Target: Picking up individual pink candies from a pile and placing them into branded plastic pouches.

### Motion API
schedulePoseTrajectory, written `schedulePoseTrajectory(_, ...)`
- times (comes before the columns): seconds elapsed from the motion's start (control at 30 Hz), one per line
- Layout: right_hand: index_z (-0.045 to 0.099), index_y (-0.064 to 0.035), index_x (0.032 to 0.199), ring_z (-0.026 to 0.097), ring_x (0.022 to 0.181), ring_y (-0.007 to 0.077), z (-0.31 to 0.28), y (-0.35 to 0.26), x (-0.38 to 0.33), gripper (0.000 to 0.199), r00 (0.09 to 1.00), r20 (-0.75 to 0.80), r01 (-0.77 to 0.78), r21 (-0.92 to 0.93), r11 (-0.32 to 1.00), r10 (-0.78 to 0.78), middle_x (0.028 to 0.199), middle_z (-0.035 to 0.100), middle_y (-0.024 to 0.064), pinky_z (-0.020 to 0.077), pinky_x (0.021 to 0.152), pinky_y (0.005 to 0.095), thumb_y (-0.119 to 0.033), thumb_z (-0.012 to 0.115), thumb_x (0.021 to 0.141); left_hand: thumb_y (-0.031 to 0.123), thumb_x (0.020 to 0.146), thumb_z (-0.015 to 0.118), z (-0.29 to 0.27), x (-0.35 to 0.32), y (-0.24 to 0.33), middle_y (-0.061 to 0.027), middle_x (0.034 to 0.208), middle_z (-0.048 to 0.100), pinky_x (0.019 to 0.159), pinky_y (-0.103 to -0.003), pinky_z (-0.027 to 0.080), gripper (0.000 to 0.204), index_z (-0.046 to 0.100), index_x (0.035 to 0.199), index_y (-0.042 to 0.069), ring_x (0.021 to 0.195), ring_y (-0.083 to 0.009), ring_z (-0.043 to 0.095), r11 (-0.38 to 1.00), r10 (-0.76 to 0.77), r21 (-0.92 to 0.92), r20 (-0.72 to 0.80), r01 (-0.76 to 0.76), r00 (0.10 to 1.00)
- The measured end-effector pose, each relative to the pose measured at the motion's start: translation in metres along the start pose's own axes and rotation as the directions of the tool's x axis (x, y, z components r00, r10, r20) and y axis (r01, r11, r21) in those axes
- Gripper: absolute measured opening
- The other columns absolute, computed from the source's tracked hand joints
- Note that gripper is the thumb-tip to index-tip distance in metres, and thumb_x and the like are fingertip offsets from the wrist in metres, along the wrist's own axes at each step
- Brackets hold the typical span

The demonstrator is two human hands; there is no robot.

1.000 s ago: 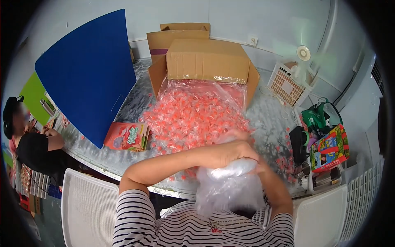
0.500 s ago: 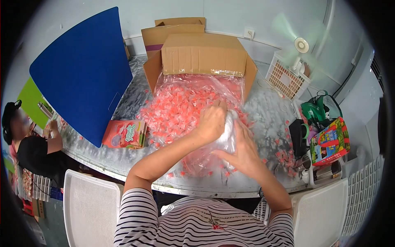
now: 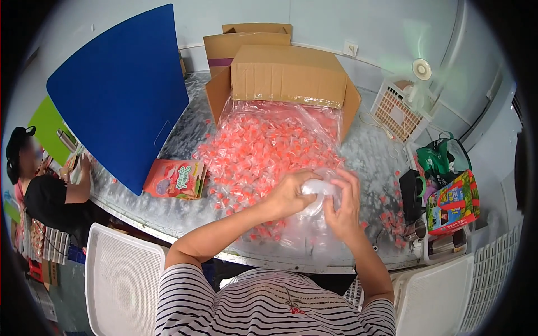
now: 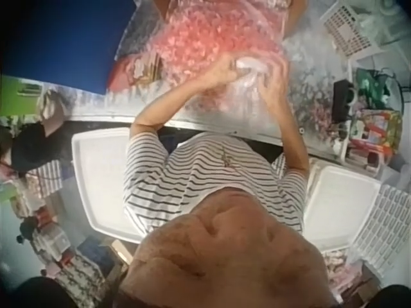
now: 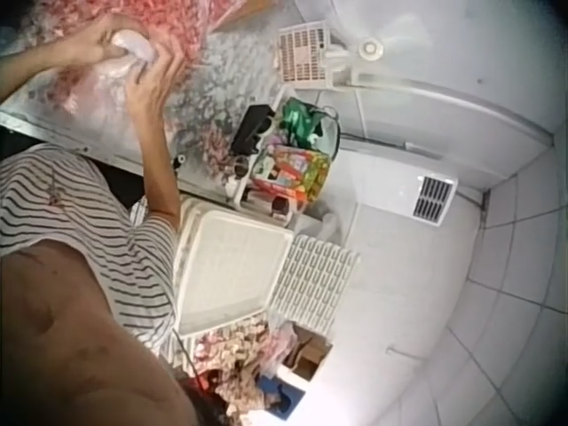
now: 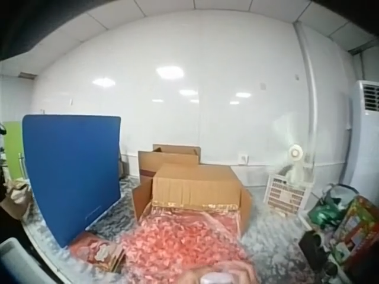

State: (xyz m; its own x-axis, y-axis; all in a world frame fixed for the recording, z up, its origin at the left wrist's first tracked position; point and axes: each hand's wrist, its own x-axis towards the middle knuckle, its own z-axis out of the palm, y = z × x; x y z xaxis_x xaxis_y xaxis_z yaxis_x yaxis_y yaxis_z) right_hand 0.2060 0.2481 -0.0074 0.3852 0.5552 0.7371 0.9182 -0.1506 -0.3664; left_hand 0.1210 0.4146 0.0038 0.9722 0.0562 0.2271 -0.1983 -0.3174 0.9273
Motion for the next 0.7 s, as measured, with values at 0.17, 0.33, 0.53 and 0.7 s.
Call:
schedulePoseTrajectory(0.17, 0.053, -0.0012, 0.103, 0.050, 0.110, 0.0358, 0.007, 0.004, 0.001, 0.033, 0.994, -0.037, -0.106, -0.002, 0.994, 0.105, 0.117, 0.054, 0.0170, 0.0360, 0.099, 0.0494, 0.000, 0.062, 0.072, 0.002, 0.083, 0.063, 0.001, -0.009, -0.016, -0.0086, 0.116, 0.061, 0.088, -0.029, 0.048, 0.045, 0.051, 0.127, 0.000, 0.105, -0.0131, 0.059, 0.837, -0.246, -0.511, -0.035, 0.194, 0.969)
schedulePoseTrajectory(0.33, 0.054, 0.0000, 0.099, 0.057, 0.101, 0.0313, 0.022, 0.023, 0.010, 0.024, 0.982, 0.012, -0.187, 0.144, 0.972, 0.187, 0.108, 0.060, 0.0172, 0.0426, 0.093, 0.0386, 0.006, 0.057, 0.076, 0.001, 0.084, 0.064, 0.005, -0.017, -0.021, -0.0073, 0.115, 0.061, 0.090, -0.028, 0.047, 0.050, 0.046, 0.131, 0.000, 0.103, -0.0134, 0.060, 0.630, -0.277, -0.760, -0.029, 0.159, 0.960)
schedulePoseTrajectory(0.53, 0.057, 0.0006, 0.095, 0.061, 0.091, 0.0275, 0.035, 0.022, 0.008, 0.021, 0.965, 0.208, -0.191, 0.156, 0.969, 0.157, 0.100, 0.061, 0.0135, 0.0479, 0.081, 0.0343, 0.008, 0.059, 0.076, 0.008, 0.082, 0.069, -0.012, -0.038, -0.027, -0.0074, 0.112, 0.063, 0.090, -0.028, 0.047, 0.060, 0.041, 0.134, 0.000, 0.102, -0.0132, 0.061, 0.635, -0.139, -0.743, 0.158, 0.210, 0.978)
schedulePoseTrajectory(0.7, 0.058, 0.0003, 0.096, 0.060, 0.082, 0.0199, 0.039, 0.004, 0.012, 0.021, 0.977, 0.101, -0.204, 0.196, 0.959, 0.187, 0.098, 0.060, 0.0111, 0.0474, 0.071, 0.0294, 0.004, 0.066, 0.076, 0.005, 0.084, 0.064, -0.020, -0.046, -0.048, -0.0077, 0.108, 0.065, 0.089, -0.027, 0.046, 0.060, 0.038, 0.138, 0.001, 0.100, -0.0124, 0.061, 0.605, -0.286, -0.782, -0.038, 0.150, 0.957)
